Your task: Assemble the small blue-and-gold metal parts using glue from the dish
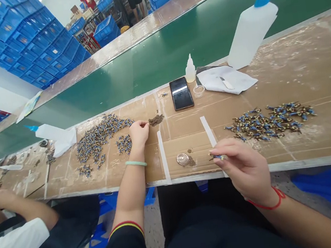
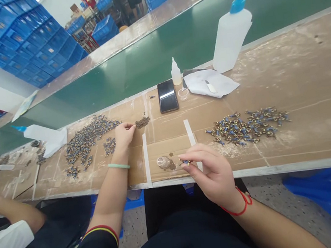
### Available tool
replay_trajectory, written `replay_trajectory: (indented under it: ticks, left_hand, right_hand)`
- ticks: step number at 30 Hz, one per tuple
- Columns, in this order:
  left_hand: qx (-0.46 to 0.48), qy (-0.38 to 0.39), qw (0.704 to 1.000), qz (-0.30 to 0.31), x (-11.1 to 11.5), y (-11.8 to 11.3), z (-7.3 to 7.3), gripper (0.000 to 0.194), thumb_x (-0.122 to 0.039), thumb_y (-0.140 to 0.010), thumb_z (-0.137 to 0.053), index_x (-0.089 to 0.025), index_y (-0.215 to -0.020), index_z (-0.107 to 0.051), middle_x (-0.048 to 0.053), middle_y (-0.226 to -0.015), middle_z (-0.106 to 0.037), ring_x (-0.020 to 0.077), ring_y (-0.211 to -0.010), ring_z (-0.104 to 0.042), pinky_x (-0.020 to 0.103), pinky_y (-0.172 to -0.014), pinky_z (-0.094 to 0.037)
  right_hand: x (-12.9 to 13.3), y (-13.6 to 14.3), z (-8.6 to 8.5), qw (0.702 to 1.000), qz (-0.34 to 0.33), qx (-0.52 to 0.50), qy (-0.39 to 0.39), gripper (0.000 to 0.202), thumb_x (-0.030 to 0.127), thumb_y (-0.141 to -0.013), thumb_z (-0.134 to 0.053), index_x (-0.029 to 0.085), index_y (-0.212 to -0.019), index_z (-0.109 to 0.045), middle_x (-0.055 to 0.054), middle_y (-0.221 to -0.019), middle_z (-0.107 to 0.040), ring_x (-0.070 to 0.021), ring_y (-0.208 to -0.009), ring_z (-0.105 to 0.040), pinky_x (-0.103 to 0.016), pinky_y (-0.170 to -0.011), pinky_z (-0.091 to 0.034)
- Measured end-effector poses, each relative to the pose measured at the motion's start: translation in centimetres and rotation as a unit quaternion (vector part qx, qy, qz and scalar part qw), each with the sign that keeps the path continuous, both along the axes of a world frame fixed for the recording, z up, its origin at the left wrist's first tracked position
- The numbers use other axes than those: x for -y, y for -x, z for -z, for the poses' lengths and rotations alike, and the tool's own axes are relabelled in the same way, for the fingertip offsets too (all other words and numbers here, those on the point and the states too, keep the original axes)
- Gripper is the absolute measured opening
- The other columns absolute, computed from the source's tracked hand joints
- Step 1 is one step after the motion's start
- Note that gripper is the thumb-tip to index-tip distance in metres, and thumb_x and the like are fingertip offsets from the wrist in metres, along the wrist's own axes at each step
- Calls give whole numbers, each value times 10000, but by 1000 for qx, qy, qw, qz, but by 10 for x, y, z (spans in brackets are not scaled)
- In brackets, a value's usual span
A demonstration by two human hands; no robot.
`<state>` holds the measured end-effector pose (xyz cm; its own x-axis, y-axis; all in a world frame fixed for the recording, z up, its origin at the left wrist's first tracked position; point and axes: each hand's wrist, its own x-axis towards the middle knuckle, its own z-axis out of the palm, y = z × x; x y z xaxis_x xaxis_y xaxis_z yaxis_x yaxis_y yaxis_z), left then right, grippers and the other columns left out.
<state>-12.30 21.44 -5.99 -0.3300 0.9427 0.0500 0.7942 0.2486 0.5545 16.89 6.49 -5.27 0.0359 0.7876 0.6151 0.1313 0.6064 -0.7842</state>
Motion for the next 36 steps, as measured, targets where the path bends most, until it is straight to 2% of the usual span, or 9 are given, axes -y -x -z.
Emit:
replay_trajectory:
  ticks: [10,13,16,18,21,25,27,30,36]
  left_hand:
    - [-46,-4,999,4,-11,-8,29,97,-212,-910,-699,-183,-886,-788,125,-1027,-817,258,-1023,-719,367,-987,-505]
    - [-36,-16,999,9,-11,-16,26,112,-161,-921,-669,-179,-837,-740,147,-1049,-787,273,-1065,-698,399,-1029,-490]
    - [-6,-39,999,22,-2,-25,11,161,-119,-940,-616,-180,-809,-689,144,-1026,-757,264,-1051,-679,401,-1019,-498]
    - [19,-55,998,34,14,-34,0,186,-142,-972,-585,-188,-816,-674,123,-984,-741,247,-1006,-674,386,-977,-518]
    - [79,-83,989,88,59,-58,-11,199,-245,-1007,-601,-216,-821,-667,82,-895,-717,228,-904,-666,365,-879,-549]
    - [268,-141,900,315,132,-101,-21,172,-316,-999,-658,-236,-847,-648,85,-859,-695,238,-859,-655,378,-827,-563]
    - [302,-137,864,378,158,-118,-25,200,-327,-1009,-643,-220,-843,-606,92,-876,-700,230,-872,-659,369,-843,-570]
    - [336,-165,839,395,176,-133,-30,285,-407,-1028,-630,-198,-840,-586,102,-877,-700,206,-843,-643,338,-794,-570]
    - [442,-185,816,324,176,-144,-32,479,-603,-935,-756,-171,-751,-660,99,-840,-706,174,-742,-634,314,-678,-557]
  right_hand:
    - [6,-15,31,999,9,-8,52,165,175,-946,-764,268,-1070,-820,-51,-963,-775,-215,-897,-728,-364,-770,-570]
    - [5,-22,37,998,19,-15,50,169,169,-928,-786,272,-1056,-826,-42,-980,-774,-210,-893,-716,-365,-778,-539]
    - [1,-24,32,999,22,-23,34,168,166,-929,-786,277,-1049,-823,-35,-951,-769,-210,-863,-707,-365,-758,-522]
    - [-4,-20,24,999,32,-12,3,184,155,-931,-780,284,-1056,-819,-29,-920,-766,-206,-829,-707,-360,-732,-521]
    - [-13,-7,7,996,59,14,-65,226,136,-930,-776,303,-1079,-812,-27,-884,-762,-210,-773,-703,-365,-697,-534]
    - [-24,17,-12,989,63,-10,-132,302,97,-921,-765,303,-1138,-806,-30,-873,-758,-222,-756,-696,-376,-662,-540]
    - [-25,26,-16,984,65,-55,-159,296,90,-903,-778,268,-1136,-818,-27,-859,-756,-212,-753,-695,-362,-647,-526]
    - [-21,32,-15,980,72,-113,-149,199,154,-902,-807,244,-1077,-835,-22,-849,-746,-195,-735,-687,-354,-653,-507]
    - [-15,36,-16,964,164,-153,-147,229,195,-918,-812,295,-1118,-857,-40,-877,-739,-218,-759,-675,-389,-698,-486]
